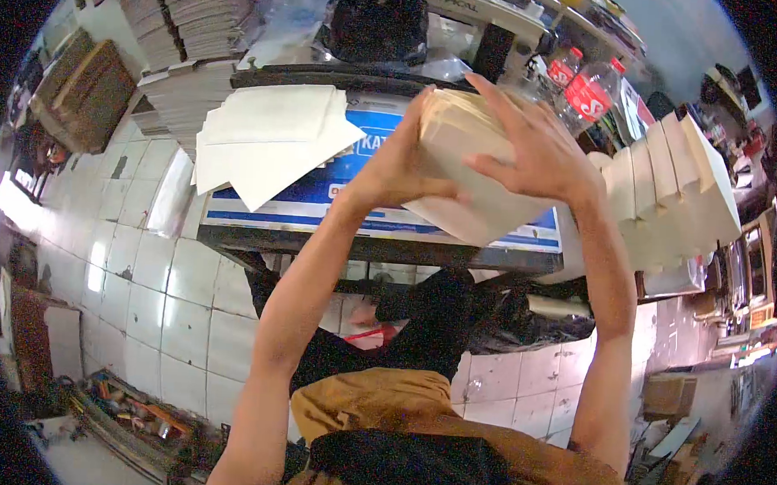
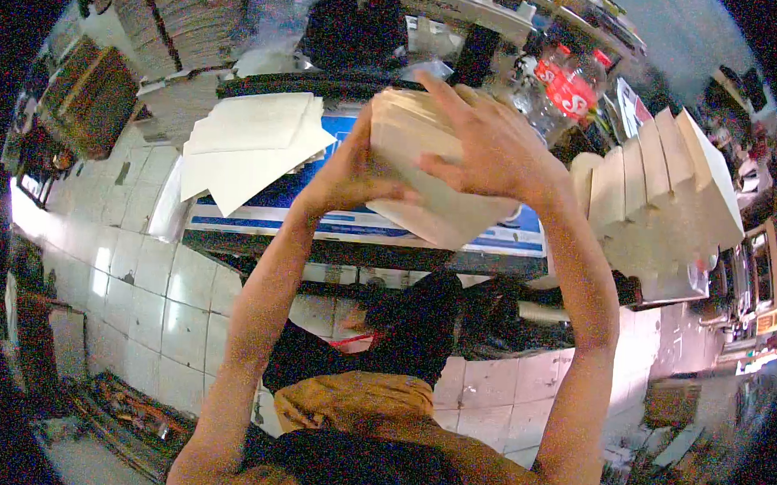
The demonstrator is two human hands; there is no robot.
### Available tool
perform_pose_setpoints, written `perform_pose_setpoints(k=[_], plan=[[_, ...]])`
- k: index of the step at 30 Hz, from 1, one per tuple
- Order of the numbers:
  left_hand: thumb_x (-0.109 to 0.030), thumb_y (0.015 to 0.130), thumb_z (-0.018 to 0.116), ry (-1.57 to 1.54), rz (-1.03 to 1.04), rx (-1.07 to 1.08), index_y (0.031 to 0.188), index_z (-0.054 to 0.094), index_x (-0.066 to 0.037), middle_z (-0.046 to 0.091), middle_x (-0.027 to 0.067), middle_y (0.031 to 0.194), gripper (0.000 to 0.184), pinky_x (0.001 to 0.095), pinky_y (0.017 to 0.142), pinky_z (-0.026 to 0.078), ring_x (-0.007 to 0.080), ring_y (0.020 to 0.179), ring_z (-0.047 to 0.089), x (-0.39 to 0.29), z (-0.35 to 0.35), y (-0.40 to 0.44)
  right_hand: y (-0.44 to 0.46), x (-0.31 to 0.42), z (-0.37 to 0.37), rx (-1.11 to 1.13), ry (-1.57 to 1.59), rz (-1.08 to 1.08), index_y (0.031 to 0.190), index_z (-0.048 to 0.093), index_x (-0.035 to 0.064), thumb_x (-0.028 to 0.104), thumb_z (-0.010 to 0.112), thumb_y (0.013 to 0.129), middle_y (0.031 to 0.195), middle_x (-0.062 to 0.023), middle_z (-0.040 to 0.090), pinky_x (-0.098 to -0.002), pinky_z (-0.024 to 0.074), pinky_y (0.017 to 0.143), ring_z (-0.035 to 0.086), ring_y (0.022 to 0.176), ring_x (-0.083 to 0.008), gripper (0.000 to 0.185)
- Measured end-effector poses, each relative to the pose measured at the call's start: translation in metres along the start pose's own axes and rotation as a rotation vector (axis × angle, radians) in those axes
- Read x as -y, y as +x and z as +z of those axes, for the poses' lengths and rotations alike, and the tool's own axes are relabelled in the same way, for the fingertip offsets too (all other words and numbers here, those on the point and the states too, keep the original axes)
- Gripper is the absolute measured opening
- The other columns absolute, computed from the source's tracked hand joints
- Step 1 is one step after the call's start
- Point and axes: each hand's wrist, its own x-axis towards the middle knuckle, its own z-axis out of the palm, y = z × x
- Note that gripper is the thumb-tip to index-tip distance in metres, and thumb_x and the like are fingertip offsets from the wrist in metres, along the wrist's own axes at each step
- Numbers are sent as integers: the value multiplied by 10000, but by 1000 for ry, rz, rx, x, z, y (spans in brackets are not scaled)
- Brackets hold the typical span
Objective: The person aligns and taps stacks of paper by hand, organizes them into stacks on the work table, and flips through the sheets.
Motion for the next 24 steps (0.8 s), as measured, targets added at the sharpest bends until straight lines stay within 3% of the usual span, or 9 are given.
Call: perform_pose_setpoints(k=[1,4,7,10,13,15,17,20,24], plan=[[-213,566,907,20,3,-37,1406,276,-27,454,125,1334,1067,353,1059,336,198,1241,430,1,3,6,1,-1,1,4,-30,28,1437,304,133,431,687,759,1365,-188,457,-451,336,1031,474,1211,-367,834],[-202,587,899,66,-137,-45,1305,410,-12,541,110,1234,889,344,995,414,186,1143,519,-4,-3,14,2,-32,3,-141,392,-82,1391,368,82,417,661,806,1253,-206,538,-423,396,997,527,1147,-351,735],[-148,613,878,35,-251,-69,1217,478,3,616,107,1106,740,329,891,494,178,1016,601,-2,6,12,-32,-94,3,-665,655,-70,1324,487,106,253,556,914,1311,-132,516,-395,369,1034,482,1216,-268,441],[-138,635,864,61,-212,-78,1188,479,24,616,128,1100,694,321,850,517,180,987,611,-4,13,10,-78,-110,46,-972,1370,40,1310,510,114,169,463,959,1392,-117,440,-390,321,1076,445,1257,-267,359],[-120,653,850,91,-168,-69,1135,514,29,635,116,1045,607,308,818,524,168,934,620,-3,22,11,-77,-115,146,-987,1437,290,1432,321,58,646,180,933,1374,-90,455,-338,266,1077,429,1244,-181,784],[-89,685,821,52,-224,-104,1029,582,38,660,97,959,438,300,788,527,151,861,630,-1,30,8,-74,-119,214,-959,1597,248,1424,330,59,621,257,936,1328,-65,481,-305,345,1016,463,1199,-157,748],[-58,718,793,22,-258,-152,923,650,46,685,79,872,271,292,759,531,134,789,641,-5,32,11,-72,-149,265,-735,1997,-327,1415,340,60,596,333,939,1281,-40,508,-272,424,954,496,1154,-133,717],[-38,709,769,61,-233,-332,1103,575,44,659,124,1009,447,340,817,530,206,889,647,4,29,5,-60,-53,131,-633,1575,451,1435,296,64,699,427,844,1344,-76,462,-311,381,1015,445,1226,-175,878],[-63,741,760,-214,-295,-613,1063,604,32,651,76,999,369,292,823,493,160,878,621,-24,27,12,-68,-80,148,-338,1153,2,1459,201,40,557,729,690,1461,-128,318,-358,254,1100,293,1347,-233,1067]])
